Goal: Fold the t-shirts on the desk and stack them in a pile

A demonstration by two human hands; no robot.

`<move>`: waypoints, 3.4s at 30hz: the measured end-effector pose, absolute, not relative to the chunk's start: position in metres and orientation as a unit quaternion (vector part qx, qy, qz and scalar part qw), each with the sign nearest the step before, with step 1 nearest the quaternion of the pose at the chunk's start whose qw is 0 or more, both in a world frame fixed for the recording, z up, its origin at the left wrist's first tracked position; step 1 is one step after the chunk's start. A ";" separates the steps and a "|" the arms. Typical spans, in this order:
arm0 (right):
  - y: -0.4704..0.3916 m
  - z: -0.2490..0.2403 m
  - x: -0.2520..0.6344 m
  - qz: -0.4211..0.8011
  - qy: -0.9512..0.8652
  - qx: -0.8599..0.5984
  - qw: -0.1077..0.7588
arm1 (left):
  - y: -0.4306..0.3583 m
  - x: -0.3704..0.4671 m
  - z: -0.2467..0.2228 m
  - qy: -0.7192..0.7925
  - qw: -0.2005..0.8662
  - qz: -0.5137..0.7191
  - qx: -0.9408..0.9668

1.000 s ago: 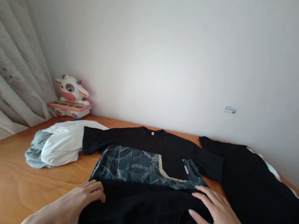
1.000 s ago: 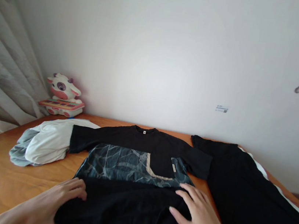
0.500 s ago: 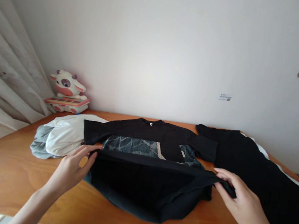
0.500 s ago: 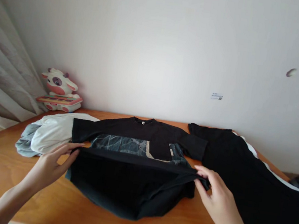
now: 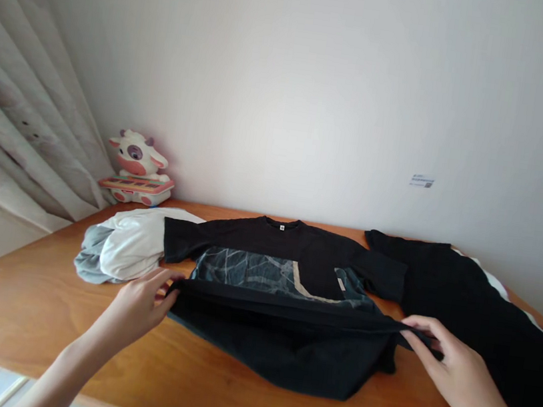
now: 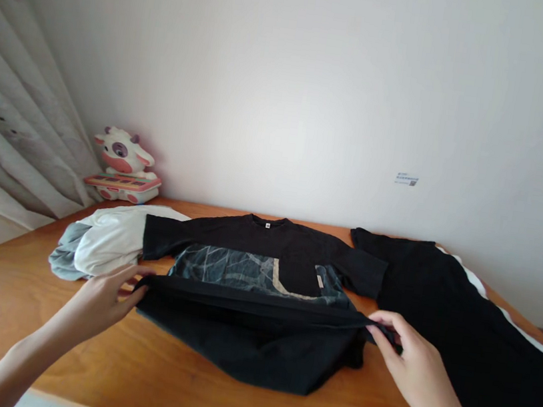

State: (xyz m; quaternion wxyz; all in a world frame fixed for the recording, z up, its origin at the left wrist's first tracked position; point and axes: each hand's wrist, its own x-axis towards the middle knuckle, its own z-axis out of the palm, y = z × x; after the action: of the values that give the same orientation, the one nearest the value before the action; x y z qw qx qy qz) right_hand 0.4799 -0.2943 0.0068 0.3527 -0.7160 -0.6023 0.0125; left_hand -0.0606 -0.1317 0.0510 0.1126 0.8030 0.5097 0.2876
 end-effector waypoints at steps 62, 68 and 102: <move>-0.266 0.005 0.446 0.013 -0.744 -0.650 0.150 | -0.097 -0.013 0.041 0.338 -0.019 0.021 0.941; -0.263 0.003 0.450 -0.020 -0.760 -0.635 0.137 | -0.097 -0.005 0.050 0.342 -0.038 -0.019 0.939; -0.269 0.034 0.465 0.016 -0.645 -0.706 0.292 | -0.098 -0.049 0.090 0.490 0.096 0.316 0.807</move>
State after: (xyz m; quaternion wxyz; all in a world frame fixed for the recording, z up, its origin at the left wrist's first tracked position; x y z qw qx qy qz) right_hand 0.4655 -0.2692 0.0341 0.2919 -0.7058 -0.6453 0.0159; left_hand -0.0487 -0.0983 0.0904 0.0964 0.8071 0.4895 0.3158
